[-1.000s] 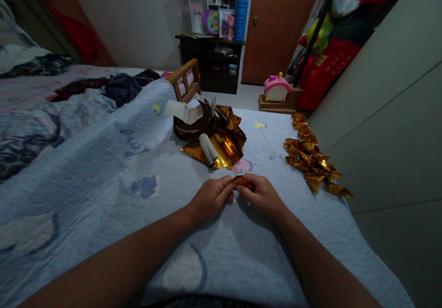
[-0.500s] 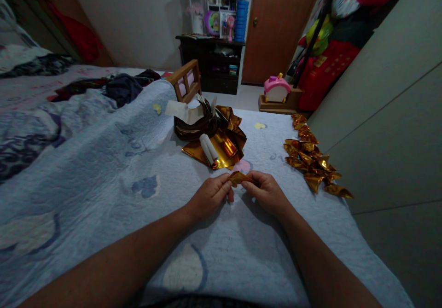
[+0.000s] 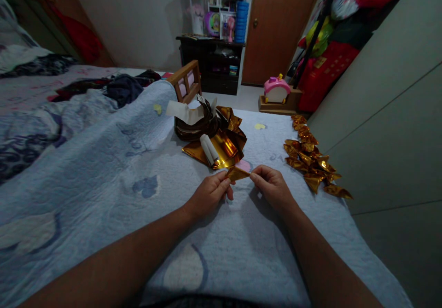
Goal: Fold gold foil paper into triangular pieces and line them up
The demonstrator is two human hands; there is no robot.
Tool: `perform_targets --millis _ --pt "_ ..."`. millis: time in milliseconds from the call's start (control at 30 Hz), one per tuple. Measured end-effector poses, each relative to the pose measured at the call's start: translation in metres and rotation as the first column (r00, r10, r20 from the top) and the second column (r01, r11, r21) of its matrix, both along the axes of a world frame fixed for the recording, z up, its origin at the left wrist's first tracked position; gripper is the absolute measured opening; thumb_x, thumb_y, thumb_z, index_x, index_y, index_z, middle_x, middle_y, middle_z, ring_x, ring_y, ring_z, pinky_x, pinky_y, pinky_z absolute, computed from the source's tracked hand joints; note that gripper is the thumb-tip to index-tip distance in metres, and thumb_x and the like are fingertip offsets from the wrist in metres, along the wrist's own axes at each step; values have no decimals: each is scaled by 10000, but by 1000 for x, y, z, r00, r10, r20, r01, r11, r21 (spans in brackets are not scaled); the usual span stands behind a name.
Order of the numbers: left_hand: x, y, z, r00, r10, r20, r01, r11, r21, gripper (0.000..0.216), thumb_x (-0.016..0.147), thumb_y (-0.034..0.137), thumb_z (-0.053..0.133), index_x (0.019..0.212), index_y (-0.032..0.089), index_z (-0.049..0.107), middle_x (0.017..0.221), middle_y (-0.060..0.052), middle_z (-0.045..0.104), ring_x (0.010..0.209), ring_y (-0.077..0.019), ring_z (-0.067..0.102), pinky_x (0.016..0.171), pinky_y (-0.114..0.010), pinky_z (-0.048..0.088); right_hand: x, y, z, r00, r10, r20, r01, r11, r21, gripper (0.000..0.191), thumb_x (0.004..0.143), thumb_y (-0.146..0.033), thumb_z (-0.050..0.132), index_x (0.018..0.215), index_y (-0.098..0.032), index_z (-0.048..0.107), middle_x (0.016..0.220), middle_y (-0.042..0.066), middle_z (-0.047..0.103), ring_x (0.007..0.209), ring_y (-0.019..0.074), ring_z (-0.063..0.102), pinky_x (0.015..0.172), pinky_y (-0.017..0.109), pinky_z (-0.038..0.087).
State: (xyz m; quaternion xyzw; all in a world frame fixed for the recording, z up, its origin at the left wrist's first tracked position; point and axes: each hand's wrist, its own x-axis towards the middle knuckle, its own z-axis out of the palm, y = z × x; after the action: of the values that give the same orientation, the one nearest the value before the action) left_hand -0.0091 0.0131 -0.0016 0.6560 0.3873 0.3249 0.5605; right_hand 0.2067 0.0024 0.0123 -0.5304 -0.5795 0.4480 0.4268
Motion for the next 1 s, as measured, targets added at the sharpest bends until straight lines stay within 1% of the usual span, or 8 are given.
perform_targets --millis 100,200,333,400,500,600,767,1000 --pt "0 1 0 1000 6 6 -6 1000 -20 306 1000 418 459 1000 152 609 689 -22 668 578 -129 523 594 -265 404 4 1 0 997 -59 -39 59 998 -5 289 839 -469 644 725 -211 581 592 -39 474 536 122 396 501 264 315" --pt "-2 1 0 999 -21 -48 22 999 25 299 1006 396 451 963 158 627 685 -20 671 576 -131 521 602 -267 397 3 1 1 993 -80 -85 81 997 3 275 846 -466 650 753 -215 586 627 -35 488 564 126 419 526 265 341" --pt "-2 -1 4 985 -75 -155 92 990 105 285 1003 346 444 876 173 632 682 -7 672 603 -137 547 637 -265 398 -7 -2 0 986 52 -161 -51 999 6 263 822 -459 681 902 -213 634 749 -16 569 626 130 479 573 267 378" --pt "-2 -2 7 972 -113 -206 143 980 140 267 986 314 450 847 180 634 684 -1 672 634 -146 578 660 -264 406 -13 -4 -1 978 119 -173 -122 993 -7 279 814 -440 695 964 -210 646 748 -19 577 642 133 505 596 271 392" --pt "-1 -3 9 945 -159 -285 218 958 189 284 961 282 453 763 185 632 677 -2 660 650 -154 595 664 -262 406 -17 -6 -3 973 199 -116 -201 980 -4 194 830 -392 675 854 -202 646 731 -9 594 665 139 534 631 284 416" --pt "0 -3 10 936 -181 -301 246 949 197 302 962 298 451 757 182 641 678 -4 652 646 -155 593 652 -259 403 -18 -6 -3 980 195 -40 -195 981 19 173 842 -354 647 768 -198 634 722 -1 602 675 144 541 636 289 421" --pt "2 -3 9 949 -173 -262 224 958 178 319 980 353 462 816 173 669 711 -5 650 674 -154 599 663 -257 408 -20 -6 -3 984 175 25 -176 982 64 170 840 -326 638 729 -197 636 699 -4 594 658 140 520 622 283 407" --pt "2 -3 9 945 -138 -297 198 963 182 347 979 338 432 711 183 590 611 16 620 598 -135 574 659 -257 402 -17 -4 -4 987 156 36 -157 986 52 237 875 -370 604 745 -186 677 687 7 599 656 143 512 620 288 392"
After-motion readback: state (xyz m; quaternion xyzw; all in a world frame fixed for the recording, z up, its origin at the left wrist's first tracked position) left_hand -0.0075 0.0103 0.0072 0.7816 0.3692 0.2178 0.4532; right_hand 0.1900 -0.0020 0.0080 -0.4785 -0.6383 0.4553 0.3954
